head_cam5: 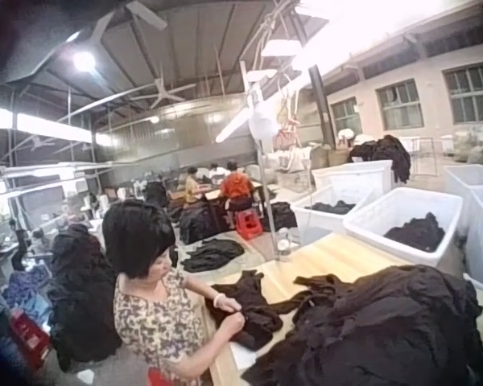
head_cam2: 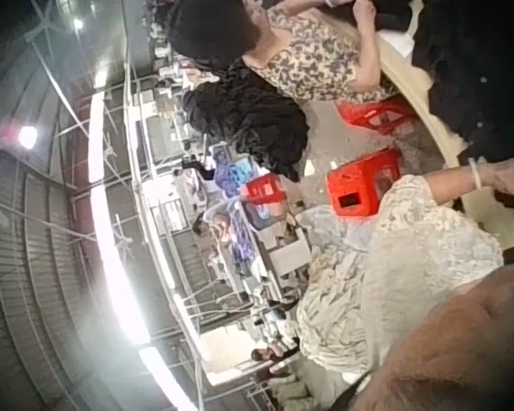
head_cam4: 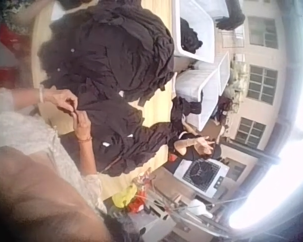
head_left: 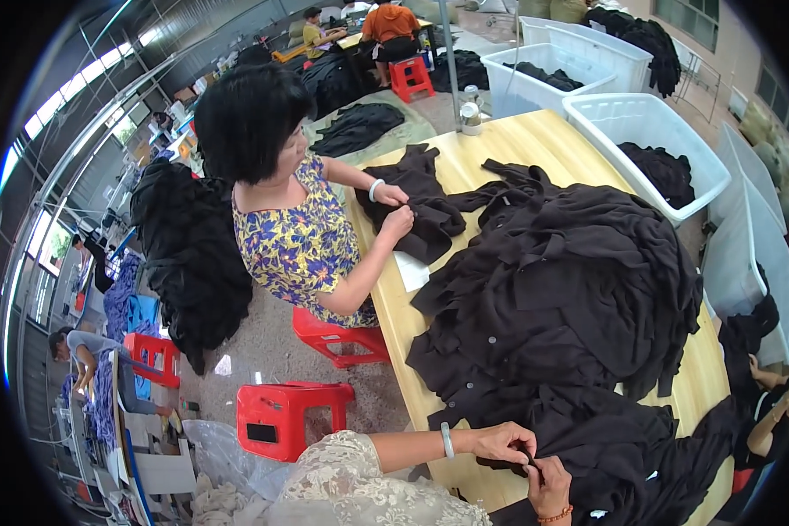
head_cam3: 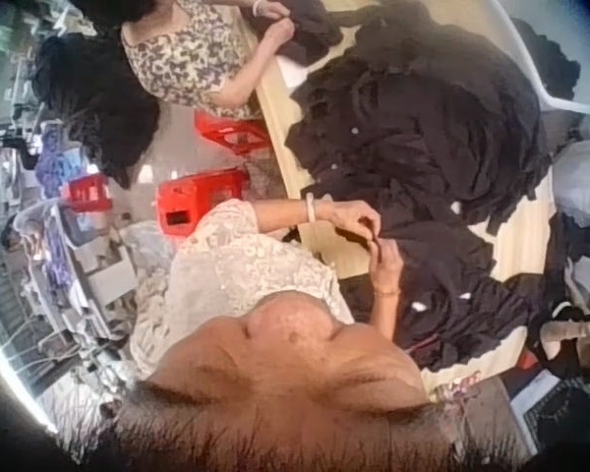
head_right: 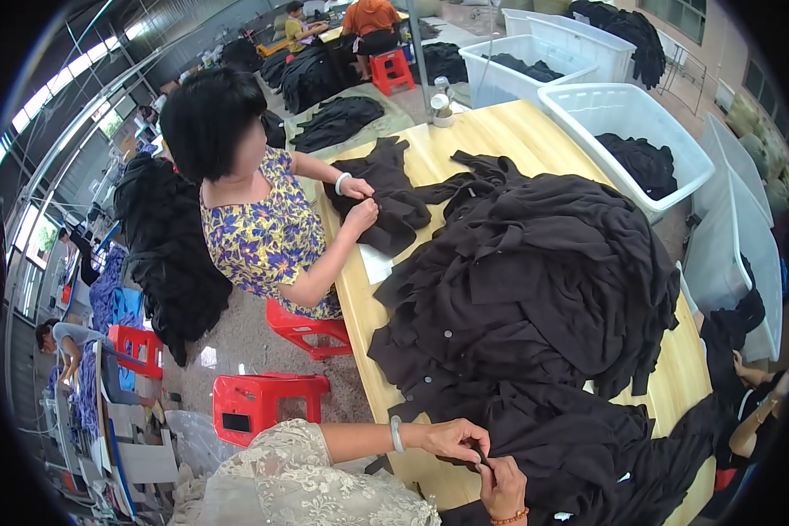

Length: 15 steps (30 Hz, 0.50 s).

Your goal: Trimming loose threads from black garments and inspecting the clothing in a factory environment.

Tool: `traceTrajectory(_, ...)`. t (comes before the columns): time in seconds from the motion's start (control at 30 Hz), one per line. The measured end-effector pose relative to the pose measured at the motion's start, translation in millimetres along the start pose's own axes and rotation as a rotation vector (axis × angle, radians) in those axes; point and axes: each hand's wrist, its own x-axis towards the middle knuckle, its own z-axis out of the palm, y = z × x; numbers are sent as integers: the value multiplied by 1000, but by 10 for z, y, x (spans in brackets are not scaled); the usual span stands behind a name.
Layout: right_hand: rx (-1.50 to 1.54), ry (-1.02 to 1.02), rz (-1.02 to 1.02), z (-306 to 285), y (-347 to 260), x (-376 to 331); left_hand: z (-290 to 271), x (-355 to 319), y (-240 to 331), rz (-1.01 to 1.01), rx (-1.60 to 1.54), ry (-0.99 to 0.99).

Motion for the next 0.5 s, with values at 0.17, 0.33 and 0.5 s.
traceTrajectory(0.17, -50, -52, 46, 13, -39, 77, -52, 21, -26, -40, -77, -1)
traceTrajectory(0.33, -60, -78, 230, 47, -168, 124, 33, 18, -49, 227, 490, 223)
traceTrajectory(0.5, -71, -13, 372, 128, -175, 199, 115, -13, -79, 303, 600, 404)
